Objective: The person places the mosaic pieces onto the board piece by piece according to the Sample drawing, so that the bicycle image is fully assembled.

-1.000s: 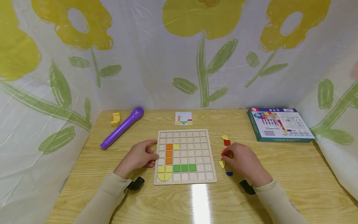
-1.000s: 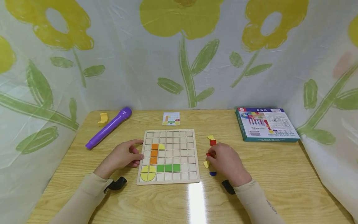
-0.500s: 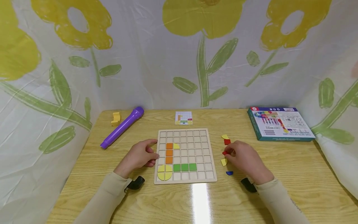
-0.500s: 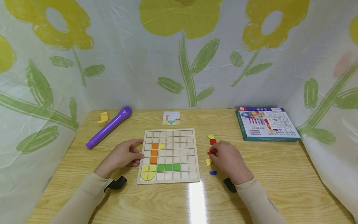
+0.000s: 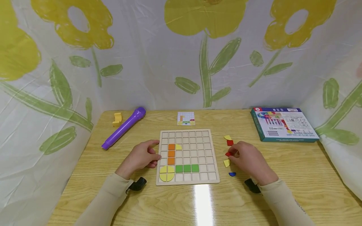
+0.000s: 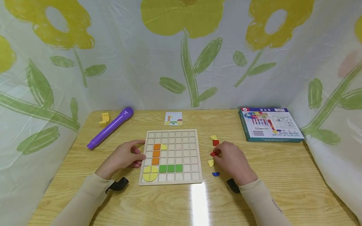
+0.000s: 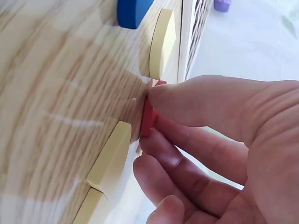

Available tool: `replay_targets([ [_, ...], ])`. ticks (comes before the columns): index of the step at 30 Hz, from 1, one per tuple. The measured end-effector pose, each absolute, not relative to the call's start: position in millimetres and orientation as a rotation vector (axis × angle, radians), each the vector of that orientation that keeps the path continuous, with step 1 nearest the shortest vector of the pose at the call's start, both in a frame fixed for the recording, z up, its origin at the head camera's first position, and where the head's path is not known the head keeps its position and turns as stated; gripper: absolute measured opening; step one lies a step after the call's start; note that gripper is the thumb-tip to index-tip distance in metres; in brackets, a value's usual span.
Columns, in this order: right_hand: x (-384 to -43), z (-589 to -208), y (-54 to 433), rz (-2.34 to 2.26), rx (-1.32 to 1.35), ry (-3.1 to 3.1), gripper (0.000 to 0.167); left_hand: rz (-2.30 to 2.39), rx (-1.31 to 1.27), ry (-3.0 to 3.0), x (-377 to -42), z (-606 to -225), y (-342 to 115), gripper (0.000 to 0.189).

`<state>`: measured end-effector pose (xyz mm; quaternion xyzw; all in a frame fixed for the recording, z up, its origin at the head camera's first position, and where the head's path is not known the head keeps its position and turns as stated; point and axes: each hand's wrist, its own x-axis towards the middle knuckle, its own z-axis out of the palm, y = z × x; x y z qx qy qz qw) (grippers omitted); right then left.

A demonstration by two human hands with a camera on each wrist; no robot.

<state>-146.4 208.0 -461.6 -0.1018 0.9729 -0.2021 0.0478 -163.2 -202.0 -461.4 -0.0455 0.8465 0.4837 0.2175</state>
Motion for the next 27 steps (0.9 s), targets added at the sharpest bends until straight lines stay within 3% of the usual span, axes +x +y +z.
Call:
replay_targets([
  [11,-146.2,-451.5,200.1,-0.673,-0.414,2.943,0.01,1.317,-0.111,2.37,-164.1,-463.4,-203.2,0.071],
  [27,-144.4,-455.8,132.1,-0.587,-0.761,2.943,0.013,1.322,-0.111,2.366,-163.6,-463.2,-204.0,0.071],
])
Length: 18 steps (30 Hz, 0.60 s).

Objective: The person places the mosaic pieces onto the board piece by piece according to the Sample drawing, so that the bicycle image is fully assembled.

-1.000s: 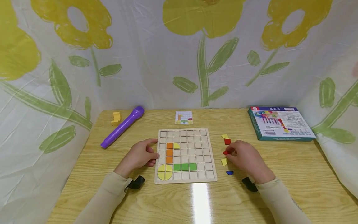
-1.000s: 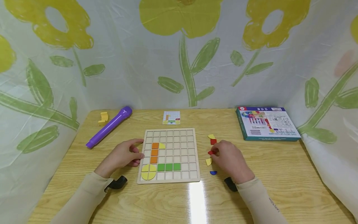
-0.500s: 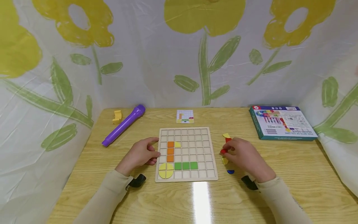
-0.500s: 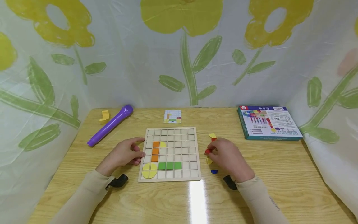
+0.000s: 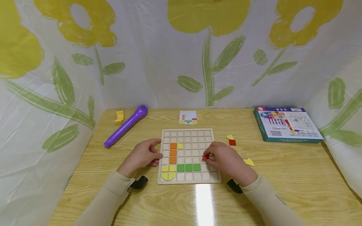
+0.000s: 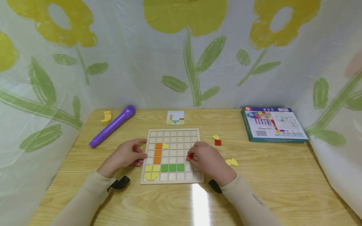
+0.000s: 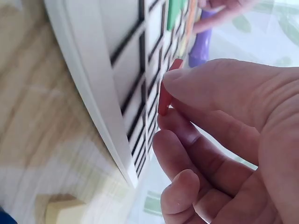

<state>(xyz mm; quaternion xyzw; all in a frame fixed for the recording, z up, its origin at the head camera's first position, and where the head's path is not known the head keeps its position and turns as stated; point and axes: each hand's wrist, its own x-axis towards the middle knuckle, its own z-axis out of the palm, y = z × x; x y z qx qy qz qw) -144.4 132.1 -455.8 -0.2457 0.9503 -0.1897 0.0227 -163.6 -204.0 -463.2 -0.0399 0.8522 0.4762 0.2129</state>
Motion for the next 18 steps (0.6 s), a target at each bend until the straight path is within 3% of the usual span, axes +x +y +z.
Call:
replay_targets([
  [18,-141.4,-462.8,128.1,-0.556,-0.879,2.97,0.012,1.289,-0.116,2.395,-164.6,-463.8,-202.1,0.07],
])
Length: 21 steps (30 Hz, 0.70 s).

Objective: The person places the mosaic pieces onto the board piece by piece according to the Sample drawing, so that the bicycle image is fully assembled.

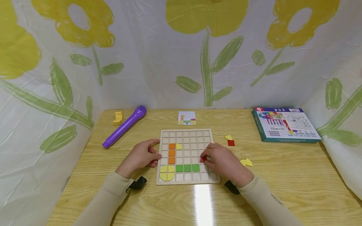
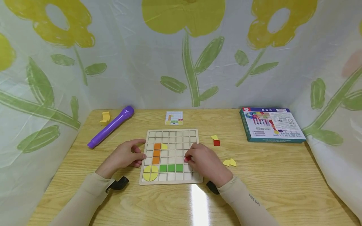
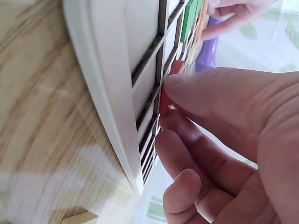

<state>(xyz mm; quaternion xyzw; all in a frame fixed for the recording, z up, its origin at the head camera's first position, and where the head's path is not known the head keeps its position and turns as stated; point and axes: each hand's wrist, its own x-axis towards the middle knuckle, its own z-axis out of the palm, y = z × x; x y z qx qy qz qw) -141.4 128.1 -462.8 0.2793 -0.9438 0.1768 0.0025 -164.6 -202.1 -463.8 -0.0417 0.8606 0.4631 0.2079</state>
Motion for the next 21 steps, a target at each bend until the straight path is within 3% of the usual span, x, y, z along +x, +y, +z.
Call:
replay_targets([
  [21,-140.8,-464.6,127.3,0.56,0.872,-2.985,0.014,1.331,-0.118,2.37,-163.7,-463.6,-202.7,0.07],
])
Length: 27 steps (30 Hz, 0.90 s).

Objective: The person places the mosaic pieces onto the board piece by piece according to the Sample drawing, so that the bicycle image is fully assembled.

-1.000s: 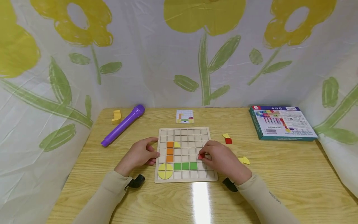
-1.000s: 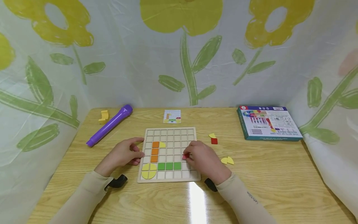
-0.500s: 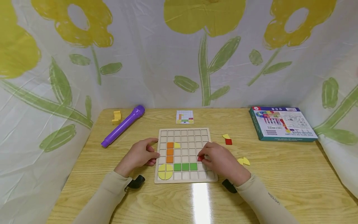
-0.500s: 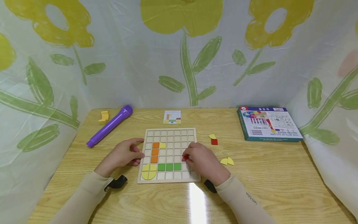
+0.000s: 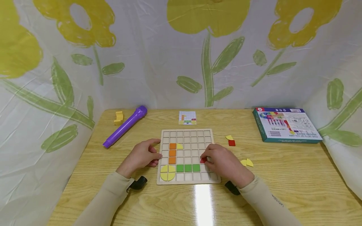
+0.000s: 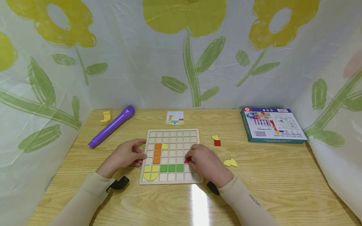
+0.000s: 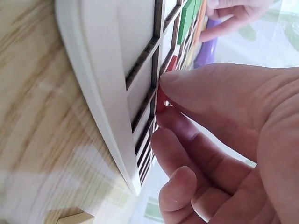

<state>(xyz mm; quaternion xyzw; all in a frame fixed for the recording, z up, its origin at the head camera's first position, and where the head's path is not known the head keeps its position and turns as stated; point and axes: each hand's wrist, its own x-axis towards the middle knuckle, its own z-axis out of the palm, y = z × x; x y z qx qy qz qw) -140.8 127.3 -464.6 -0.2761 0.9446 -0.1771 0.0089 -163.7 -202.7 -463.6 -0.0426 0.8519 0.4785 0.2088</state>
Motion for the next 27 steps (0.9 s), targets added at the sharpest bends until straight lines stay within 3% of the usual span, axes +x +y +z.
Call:
replay_targets([
  [15,-144.5,-459.0,132.9,-0.605,-0.804,2.923,0.012,1.313,-0.108,2.375,-163.7,-461.4,-201.7,0.071],
  [27,-177.3,-445.6,207.1,-0.742,-0.428,2.954,0.023,1.324,-0.118,2.359,-164.6,-463.2,-202.1,0.071],
])
